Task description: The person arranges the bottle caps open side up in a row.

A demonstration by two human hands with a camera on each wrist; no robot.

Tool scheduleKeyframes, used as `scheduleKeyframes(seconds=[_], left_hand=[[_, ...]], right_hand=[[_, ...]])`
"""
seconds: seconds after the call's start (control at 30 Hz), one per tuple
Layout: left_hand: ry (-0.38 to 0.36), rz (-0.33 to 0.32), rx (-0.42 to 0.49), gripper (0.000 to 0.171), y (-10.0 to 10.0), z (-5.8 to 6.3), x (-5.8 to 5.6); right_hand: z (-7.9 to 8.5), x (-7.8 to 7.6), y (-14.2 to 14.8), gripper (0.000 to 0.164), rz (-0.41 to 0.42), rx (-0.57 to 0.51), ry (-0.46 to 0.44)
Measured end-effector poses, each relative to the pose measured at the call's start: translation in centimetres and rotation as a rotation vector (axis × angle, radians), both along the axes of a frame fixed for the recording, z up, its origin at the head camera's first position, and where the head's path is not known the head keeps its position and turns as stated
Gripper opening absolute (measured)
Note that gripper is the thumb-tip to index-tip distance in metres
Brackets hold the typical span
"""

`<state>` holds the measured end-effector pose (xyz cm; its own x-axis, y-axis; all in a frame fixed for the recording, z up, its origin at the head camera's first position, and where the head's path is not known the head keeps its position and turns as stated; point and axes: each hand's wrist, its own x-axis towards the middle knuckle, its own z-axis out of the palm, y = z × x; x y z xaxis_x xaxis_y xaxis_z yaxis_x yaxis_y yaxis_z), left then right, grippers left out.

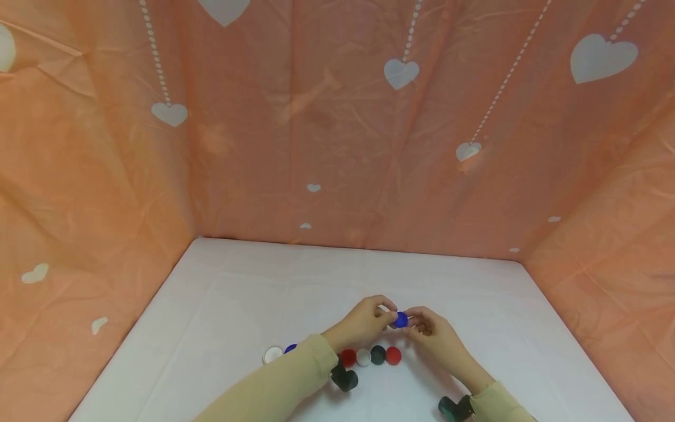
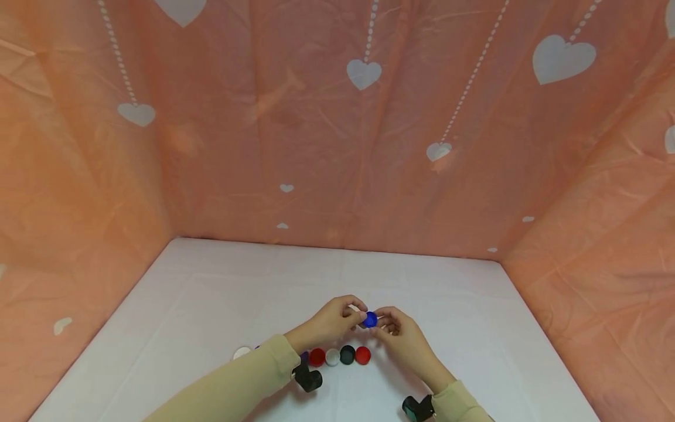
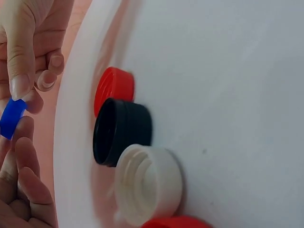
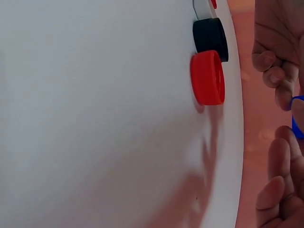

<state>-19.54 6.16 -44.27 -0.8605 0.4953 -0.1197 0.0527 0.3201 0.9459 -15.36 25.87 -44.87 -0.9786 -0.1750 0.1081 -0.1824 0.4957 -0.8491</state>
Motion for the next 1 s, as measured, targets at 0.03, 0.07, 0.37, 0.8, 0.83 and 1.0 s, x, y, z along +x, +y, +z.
scheduleKeyframes(seconds=[0.03, 0.07, 0.37, 0.8, 0.83, 1.0], left_hand=[[0.007, -0.004, -0.005, 0.015, 0.1, -0.1, 0.0], [0.015, -0.009, -0.015, 0.015, 0.2, -0.2, 0.1], [0.075, -0.087, -0.149, 0.022, 0.9, -0.9, 1.4], [0.349, -0.190, -0.445, 0.036, 1.4, -1.7, 2.2], [0.344, -0.192, -0.451, 0.036, 1.5, -1.8, 2.3], [0.375, -0.196, -0.497, 0.036, 1.9, -2.1, 2.7]], right_hand=[[0.0, 0.0, 0.1, 0.032, 0.005, 0.006, 0.000], [-0.1, 0.1, 0.2, 0.032, 0.007, 0.013, -0.005], [-1.0, 0.9, 1.3, 0.034, 0.044, 0.093, -0.094], [-1.7, 1.8, 2.4, 0.028, 0.124, 0.179, -0.131], [-1.8, 1.8, 2.4, 0.028, 0.125, 0.183, -0.138], [-2.1, 2.2, 2.7, 0.028, 0.126, 0.192, -0.146]])
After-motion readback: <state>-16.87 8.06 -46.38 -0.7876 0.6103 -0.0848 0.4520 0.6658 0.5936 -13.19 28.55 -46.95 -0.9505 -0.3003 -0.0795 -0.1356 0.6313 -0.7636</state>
